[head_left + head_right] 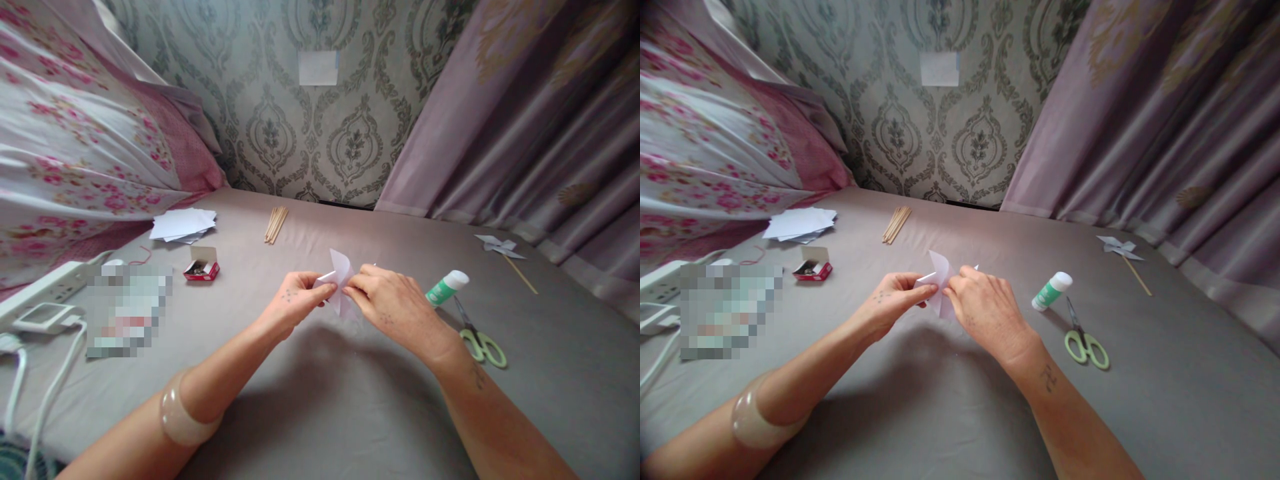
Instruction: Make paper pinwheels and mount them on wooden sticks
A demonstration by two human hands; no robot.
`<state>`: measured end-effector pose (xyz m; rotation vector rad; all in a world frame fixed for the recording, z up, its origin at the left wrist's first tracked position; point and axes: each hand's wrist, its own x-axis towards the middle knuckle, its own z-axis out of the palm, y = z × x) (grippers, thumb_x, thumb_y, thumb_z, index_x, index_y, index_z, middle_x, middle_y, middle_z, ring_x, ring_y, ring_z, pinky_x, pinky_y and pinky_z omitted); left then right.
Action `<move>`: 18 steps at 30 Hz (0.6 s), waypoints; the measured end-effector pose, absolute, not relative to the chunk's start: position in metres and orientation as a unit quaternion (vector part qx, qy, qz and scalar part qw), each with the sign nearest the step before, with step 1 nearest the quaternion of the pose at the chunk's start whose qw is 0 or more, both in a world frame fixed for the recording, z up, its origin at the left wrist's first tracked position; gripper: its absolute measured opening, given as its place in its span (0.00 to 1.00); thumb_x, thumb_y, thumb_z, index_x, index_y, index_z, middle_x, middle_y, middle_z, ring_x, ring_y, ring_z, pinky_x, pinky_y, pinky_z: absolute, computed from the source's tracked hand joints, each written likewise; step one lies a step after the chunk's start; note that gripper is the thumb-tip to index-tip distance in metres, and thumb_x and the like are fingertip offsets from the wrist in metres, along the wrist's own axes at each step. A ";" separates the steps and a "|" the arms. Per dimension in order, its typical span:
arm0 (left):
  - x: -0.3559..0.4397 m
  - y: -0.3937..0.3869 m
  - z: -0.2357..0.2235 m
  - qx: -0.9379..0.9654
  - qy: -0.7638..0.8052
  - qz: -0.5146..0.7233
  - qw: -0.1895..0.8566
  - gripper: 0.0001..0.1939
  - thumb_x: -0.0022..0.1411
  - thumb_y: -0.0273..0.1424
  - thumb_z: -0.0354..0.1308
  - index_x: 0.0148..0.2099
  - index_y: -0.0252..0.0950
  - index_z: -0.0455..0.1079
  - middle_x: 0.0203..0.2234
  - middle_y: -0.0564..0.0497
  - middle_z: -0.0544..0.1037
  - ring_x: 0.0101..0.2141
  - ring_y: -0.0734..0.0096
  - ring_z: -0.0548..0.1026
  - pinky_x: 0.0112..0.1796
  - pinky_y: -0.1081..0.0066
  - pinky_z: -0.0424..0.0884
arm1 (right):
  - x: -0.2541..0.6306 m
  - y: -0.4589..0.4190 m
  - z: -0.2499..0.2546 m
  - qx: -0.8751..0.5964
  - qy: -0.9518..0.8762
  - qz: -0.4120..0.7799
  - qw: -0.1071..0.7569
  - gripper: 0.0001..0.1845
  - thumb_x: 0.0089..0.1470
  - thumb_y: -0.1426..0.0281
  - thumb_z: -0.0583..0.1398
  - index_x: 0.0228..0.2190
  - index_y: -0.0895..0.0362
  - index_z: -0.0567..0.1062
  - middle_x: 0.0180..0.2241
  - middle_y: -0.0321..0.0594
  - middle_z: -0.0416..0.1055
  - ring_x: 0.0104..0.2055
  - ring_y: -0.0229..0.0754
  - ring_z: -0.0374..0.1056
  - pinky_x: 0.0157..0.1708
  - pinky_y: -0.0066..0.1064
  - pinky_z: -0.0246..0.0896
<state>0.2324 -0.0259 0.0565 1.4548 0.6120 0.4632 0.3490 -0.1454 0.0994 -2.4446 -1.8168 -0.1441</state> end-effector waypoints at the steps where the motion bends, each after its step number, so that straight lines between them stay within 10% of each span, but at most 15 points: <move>1: 0.232 -0.026 0.057 0.650 0.273 0.206 0.679 0.11 0.46 0.35 0.63 0.28 0.31 0.77 0.19 0.52 0.73 0.23 0.75 0.65 0.28 0.73 0.60 | 0.349 -0.145 0.099 -0.801 -0.595 -0.047 0.046 0.14 0.62 0.63 0.52 0.31 0.52 0.76 0.31 0.38 0.71 0.32 0.39 0.68 0.26 0.31 0.44; 18: 0.229 -0.029 0.058 0.698 0.240 0.204 0.643 0.13 0.46 0.37 0.61 0.28 0.30 0.76 0.18 0.56 0.67 0.23 0.77 0.61 0.26 0.74 0.54 | 0.345 -0.145 0.104 -0.806 -0.587 -0.046 0.057 0.14 0.62 0.65 0.52 0.31 0.53 0.75 0.32 0.38 0.72 0.33 0.40 0.69 0.25 0.31 0.45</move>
